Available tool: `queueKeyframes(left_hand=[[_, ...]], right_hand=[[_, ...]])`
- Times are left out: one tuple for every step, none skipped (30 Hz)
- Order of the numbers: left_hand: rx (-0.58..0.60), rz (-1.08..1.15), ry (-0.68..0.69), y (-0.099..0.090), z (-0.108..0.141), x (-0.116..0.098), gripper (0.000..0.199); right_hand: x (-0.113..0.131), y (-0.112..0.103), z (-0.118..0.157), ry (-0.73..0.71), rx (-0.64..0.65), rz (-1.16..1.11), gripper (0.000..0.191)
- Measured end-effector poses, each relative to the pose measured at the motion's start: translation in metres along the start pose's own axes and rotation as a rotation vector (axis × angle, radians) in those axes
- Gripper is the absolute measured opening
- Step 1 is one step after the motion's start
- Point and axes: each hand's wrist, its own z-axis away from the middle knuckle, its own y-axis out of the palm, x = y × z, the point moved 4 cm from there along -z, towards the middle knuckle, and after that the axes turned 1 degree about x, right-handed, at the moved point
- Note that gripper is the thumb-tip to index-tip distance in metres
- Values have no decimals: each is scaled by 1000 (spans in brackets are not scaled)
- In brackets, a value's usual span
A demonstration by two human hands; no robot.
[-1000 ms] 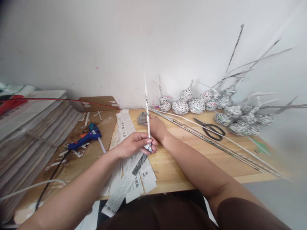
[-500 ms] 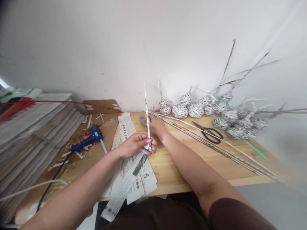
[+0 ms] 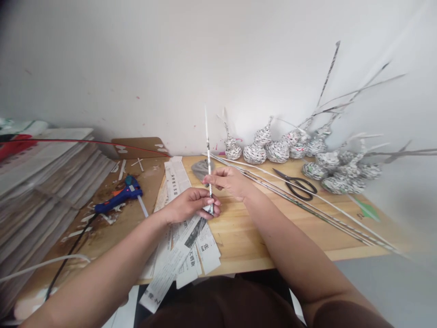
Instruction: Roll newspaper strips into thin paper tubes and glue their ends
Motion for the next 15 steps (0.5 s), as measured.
queueKeyframes(left_hand=[[2,-1,-4,0,0,0,37],[4,-2,-4,0,1,0,36],[5,-2,-2,0,1,0,35],[3,-2,-1,0,1,0,34],[1,-2,-2,0,1,0,33],[1,-2,-4,0,1,1,33],[4,-1,-7,0,1,1,32],[11,0,-11,0,1,1,32],[19,0,-17,1,1,2,32],[25,0,-22,1,1,2,32],[29,0,-27,2,1,2,32],[29,-1,-30,2,1,2,32],[28,-3,-33,2,1,2,32],[26,-5,-34,2,2,2,32],[25,-8,-34,3,2,2,32]], right_hand=[[-2,-2,-1,-1,-28,-25,29],[-3,-3,-2,5,-40,-39,29],[-3,-4,-2,12,-30,-46,29],[-3,-3,-1,20,4,-43,31],[-2,-2,0,31,51,-32,32],[0,-1,1,40,97,-17,33],[1,0,2,45,129,-6,32],[2,0,2,47,133,-1,31],[3,-1,2,42,108,-4,28],[3,-2,2,33,65,-15,27],[3,-3,2,21,21,-30,28],[4,-4,2,10,-8,-44,29],[3,-4,1,7,-12,-52,29],[3,-4,2,11,10,-55,29],[3,-3,2,20,50,-52,30]])
